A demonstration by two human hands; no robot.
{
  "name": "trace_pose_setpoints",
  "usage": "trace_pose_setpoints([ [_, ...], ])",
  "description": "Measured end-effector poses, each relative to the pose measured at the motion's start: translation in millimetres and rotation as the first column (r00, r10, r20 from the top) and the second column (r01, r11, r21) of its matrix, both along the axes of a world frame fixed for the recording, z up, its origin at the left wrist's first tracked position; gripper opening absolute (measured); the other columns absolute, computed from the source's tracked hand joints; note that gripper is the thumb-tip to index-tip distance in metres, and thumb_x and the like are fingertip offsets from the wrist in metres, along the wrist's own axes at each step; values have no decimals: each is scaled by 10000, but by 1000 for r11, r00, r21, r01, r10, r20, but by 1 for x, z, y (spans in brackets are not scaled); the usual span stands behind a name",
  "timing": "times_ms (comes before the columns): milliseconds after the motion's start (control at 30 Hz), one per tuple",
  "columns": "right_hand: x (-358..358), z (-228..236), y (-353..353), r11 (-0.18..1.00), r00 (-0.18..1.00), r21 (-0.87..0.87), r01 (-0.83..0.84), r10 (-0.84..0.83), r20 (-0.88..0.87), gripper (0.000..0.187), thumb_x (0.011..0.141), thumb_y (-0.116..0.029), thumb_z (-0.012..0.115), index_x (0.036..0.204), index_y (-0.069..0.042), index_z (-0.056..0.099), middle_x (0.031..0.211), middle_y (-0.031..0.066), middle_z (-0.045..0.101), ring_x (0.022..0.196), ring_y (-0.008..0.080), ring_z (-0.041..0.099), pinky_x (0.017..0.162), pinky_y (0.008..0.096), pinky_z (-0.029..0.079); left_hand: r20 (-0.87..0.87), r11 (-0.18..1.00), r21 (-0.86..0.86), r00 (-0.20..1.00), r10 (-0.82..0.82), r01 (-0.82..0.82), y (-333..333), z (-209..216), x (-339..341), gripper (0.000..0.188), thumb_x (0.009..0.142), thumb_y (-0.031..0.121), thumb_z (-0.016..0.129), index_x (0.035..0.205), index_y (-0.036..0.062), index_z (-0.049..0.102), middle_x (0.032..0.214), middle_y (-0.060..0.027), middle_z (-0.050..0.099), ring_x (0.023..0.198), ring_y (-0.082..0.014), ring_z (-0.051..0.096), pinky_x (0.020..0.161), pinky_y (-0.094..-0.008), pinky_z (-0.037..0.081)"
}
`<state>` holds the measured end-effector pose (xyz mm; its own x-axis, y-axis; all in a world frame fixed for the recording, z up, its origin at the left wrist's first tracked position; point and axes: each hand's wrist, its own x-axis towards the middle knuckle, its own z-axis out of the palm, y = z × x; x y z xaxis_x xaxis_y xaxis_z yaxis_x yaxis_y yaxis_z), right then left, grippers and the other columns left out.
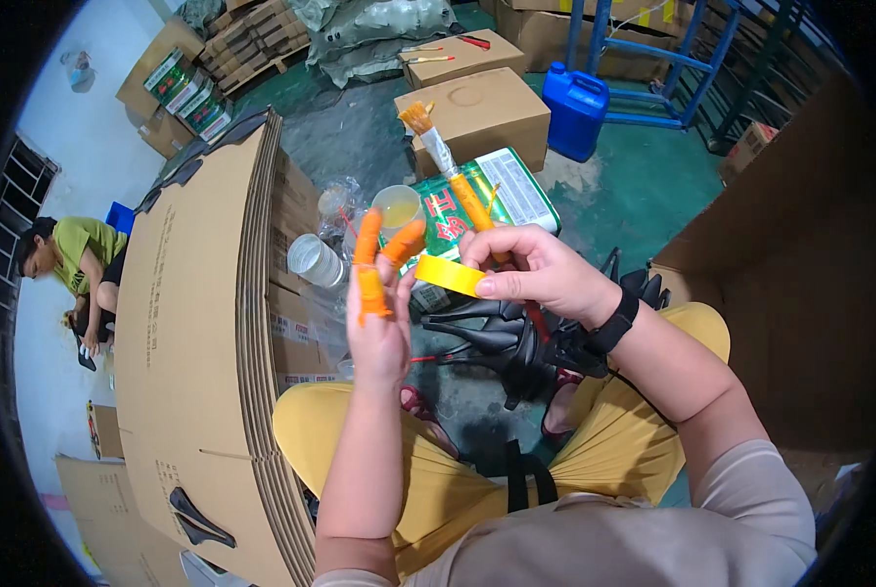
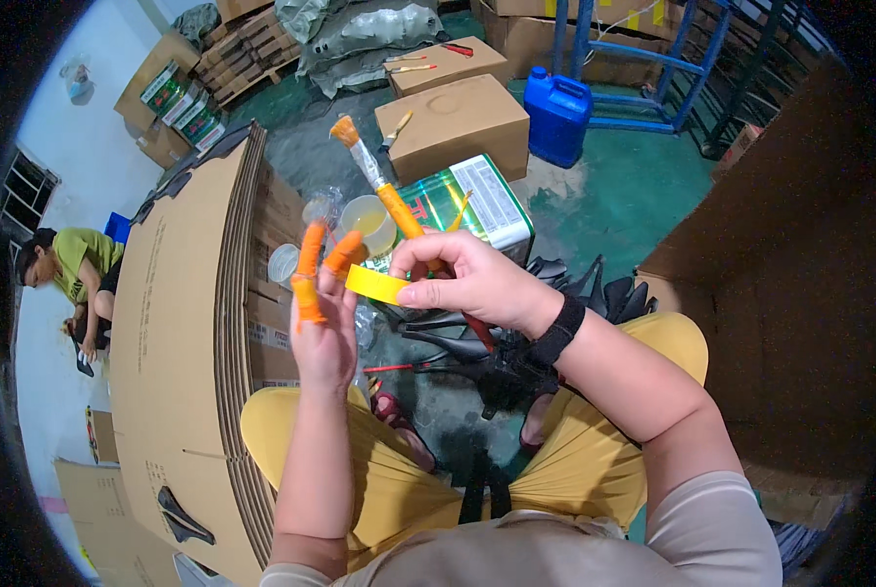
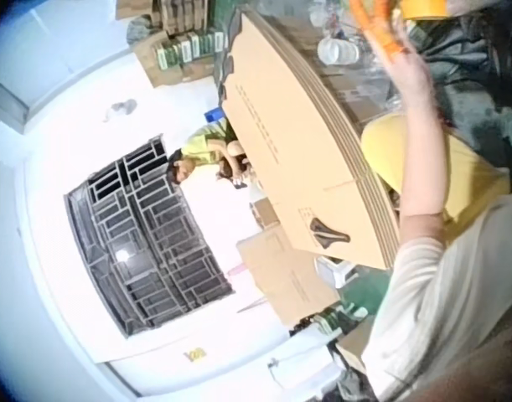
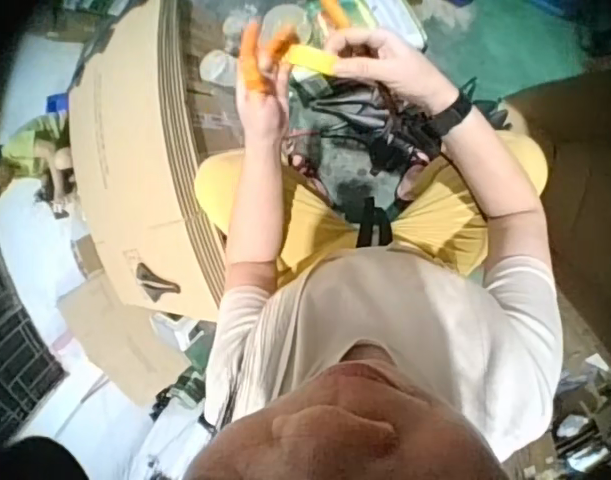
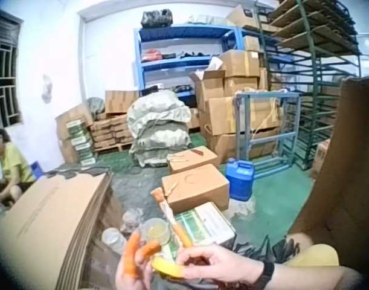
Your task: Apply adhesive to bicycle saddle components using a brush and assemble parts.
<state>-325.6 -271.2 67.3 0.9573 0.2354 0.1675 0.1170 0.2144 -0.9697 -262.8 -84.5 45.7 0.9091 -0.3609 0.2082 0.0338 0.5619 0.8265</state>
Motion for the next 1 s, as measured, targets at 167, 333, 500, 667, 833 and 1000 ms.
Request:
trace_pose_setpoints([
  [167,3,-8,0,991,989,97,91,-78,-126,161,827,-153,653,942,-51,606,716,-47,510,569,8,401,483,162,288,206,986,156,974,-92,61,-4,1,-6,596,896,186,558,1405,50,281,1051,-104,573,985,-133,524,902,-272,393],
  [333,3,-8,0,989,973,26,145,-138,-187,177,840,-143,636,978,-41,595,762,-32,529,610,29,460,534,171,353,373,969,238,927,-23,-72,-4,1,-16,670,806,38,620,1396,63,304,907,-46,578,864,-112,549,834,-257,418],
  [500,0,-9,10,955,951,33,294,-289,-109,142,846,-107,625,957,-33,576,829,-9,549,670,52,531,608,189,430,376,970,185,924,78,-157,-7,-3,-21,712,777,22,653,1397,75,304,877,-41,574,820,-111,553,806,-253,425],
  [667,1,-10,22,900,906,-125,418,-404,124,107,793,-64,651,870,-42,581,725,-35,502,617,29,441,555,179,367,393,949,150,897,201,-278,-9,-7,-21,678,793,25,649,1385,67,320,887,-46,583,815,-112,559,811,-261,432],
  [833,4,-11,31,853,852,-107,510,-484,200,101,765,-32,652,839,-27,584,733,-11,501,657,47,473,590,197,398,476,925,190,855,206,-328,-11,-8,-22,666,790,31,664,1372,59,342,928,-43,585,877,-128,556,869,-286,420],
  [1000,4,-7,35,885,883,-39,464,-458,101,99,784,-39,636,851,-13,567,812,20,489,713,72,491,617,204,415,518,906,192,823,234,-378,-9,-14,-20,638,762,12,691,1334,28,408,997,-47,579,921,-138,559,882,-288,422],
])
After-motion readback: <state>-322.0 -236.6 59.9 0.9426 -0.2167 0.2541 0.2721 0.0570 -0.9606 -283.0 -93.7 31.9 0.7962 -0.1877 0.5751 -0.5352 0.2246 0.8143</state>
